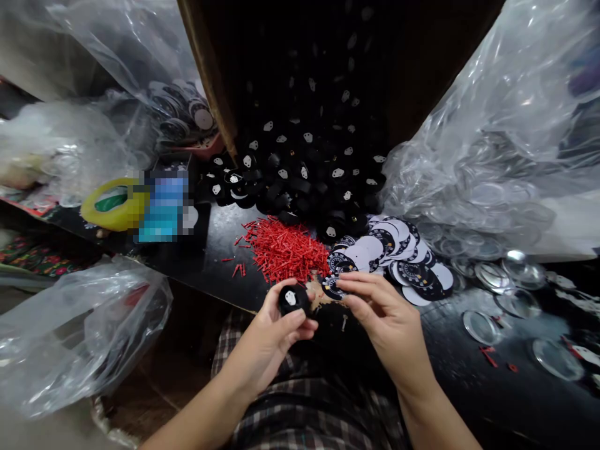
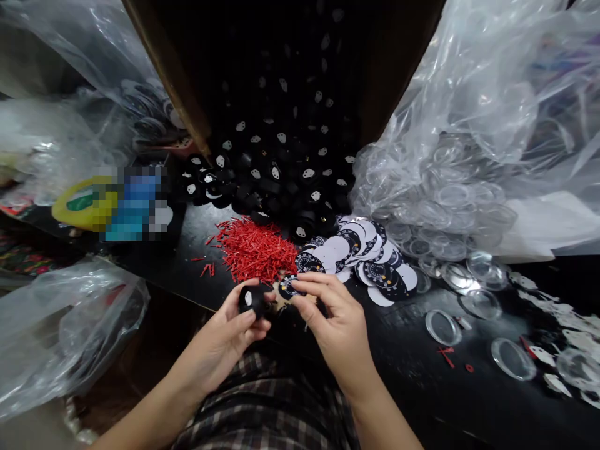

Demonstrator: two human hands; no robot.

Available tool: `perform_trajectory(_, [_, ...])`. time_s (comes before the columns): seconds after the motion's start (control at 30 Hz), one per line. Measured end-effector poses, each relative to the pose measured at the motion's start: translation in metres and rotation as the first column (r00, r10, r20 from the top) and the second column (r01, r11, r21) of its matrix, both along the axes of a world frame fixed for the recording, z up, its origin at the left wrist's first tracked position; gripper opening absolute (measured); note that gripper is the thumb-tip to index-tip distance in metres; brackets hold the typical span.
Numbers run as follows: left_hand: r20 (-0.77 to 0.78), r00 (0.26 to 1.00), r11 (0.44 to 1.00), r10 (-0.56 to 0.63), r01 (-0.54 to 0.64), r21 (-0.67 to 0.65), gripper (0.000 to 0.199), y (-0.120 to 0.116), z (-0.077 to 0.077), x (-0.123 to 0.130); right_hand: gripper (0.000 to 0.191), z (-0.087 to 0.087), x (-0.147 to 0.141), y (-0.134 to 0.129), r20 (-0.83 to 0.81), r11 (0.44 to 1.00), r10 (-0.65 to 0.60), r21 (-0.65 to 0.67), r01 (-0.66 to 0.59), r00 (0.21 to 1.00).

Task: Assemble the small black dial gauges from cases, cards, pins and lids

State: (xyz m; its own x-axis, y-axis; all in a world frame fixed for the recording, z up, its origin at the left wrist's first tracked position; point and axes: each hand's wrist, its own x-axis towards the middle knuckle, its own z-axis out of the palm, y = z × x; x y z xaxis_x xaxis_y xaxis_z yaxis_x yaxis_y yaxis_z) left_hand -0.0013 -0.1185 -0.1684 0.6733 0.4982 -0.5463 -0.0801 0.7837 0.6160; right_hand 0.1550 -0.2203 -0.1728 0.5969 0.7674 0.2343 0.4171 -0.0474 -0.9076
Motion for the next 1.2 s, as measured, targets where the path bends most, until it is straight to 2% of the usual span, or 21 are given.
perform_trajectory(0.07, [0.006,0.996,0.996,0.089,-0.089,-0.015,0.053,-0.001,-0.001,0.014,0.015,0.001,-0.006,-0.001,-0.006,1.0,0.013,-0.021,-0.013,1.0])
perform_trajectory(0.13, [0.047,0.99,0.99,0.133,-0.13,-0.053,0.049,-0.003,-0.002,0.021,0.016,-0.001,-0.009,-0.001,-0.007,0.999,0.011,-0.052,-0.011,1.0])
perform_trajectory(0.23, [0.107,0.984,0.986,0.14,-0.129,-0.105,0.038,-0.004,-0.002,0.025,0.025,-0.009,-0.008,0.0,-0.044,0.994,-0.01,-0.106,0.006,0.999])
perform_trajectory(0.33, [0.123,0.982,0.985,0.141,-0.127,-0.118,0.029,-0.003,-0.001,0.026,0.031,-0.014,-0.003,-0.001,-0.171,0.985,-0.014,-0.172,-0.016,0.985])
perform_trajectory(0.4, [0.126,0.979,0.981,0.16,-0.144,-0.126,0.022,-0.004,0.001,0.028,0.026,-0.012,0.0,-0.003,-0.246,0.98,-0.049,-0.2,-0.001,0.968])
perform_trajectory(0.5, [0.126,0.975,0.973,0.181,-0.159,-0.167,0.014,-0.005,0.003,0.032,0.021,-0.002,-0.002,-0.004,-0.257,0.974,-0.122,-0.214,0.067,0.959])
perform_trajectory(0.63, [0.095,0.981,0.964,0.17,-0.145,-0.224,0.024,-0.011,0.005,0.035,0.015,0.007,-0.014,0.001,-0.196,0.987,-0.06,-0.158,0.029,0.979])
perform_trajectory(0.83, [0.069,0.998,0.988,-0.012,0.023,-0.156,0.028,-0.012,0.001,0.029,0.015,0.001,-0.007,0.0,-0.145,0.979,-0.118,-0.183,0.091,0.982])
perform_trajectory(0.93, [0.075,0.994,0.986,0.073,-0.061,-0.156,0.026,-0.01,0.0,0.029,0.016,0.002,-0.001,-0.003,-0.146,0.971,-0.194,-0.169,0.169,0.97])
perform_trajectory(1.0, [0.098,0.988,0.98,0.121,-0.103,-0.172,0.024,-0.011,0.001,0.032,0.016,0.004,-0.003,-0.003,-0.179,0.974,-0.197,-0.15,0.171,0.964])
perform_trajectory(1.1, [0.123,0.988,0.988,0.092,-0.076,-0.131,0.027,-0.017,0.001,0.034,0.014,0.006,-0.01,0.001,-0.181,0.979,-0.158,-0.155,0.131,0.971])
perform_trajectory(1.2, [0.083,0.995,0.999,0.048,-0.048,-0.006,0.033,-0.022,-0.001,0.035,0.015,0.005,-0.013,0.004,-0.17,0.975,-0.149,-0.188,0.116,0.974])
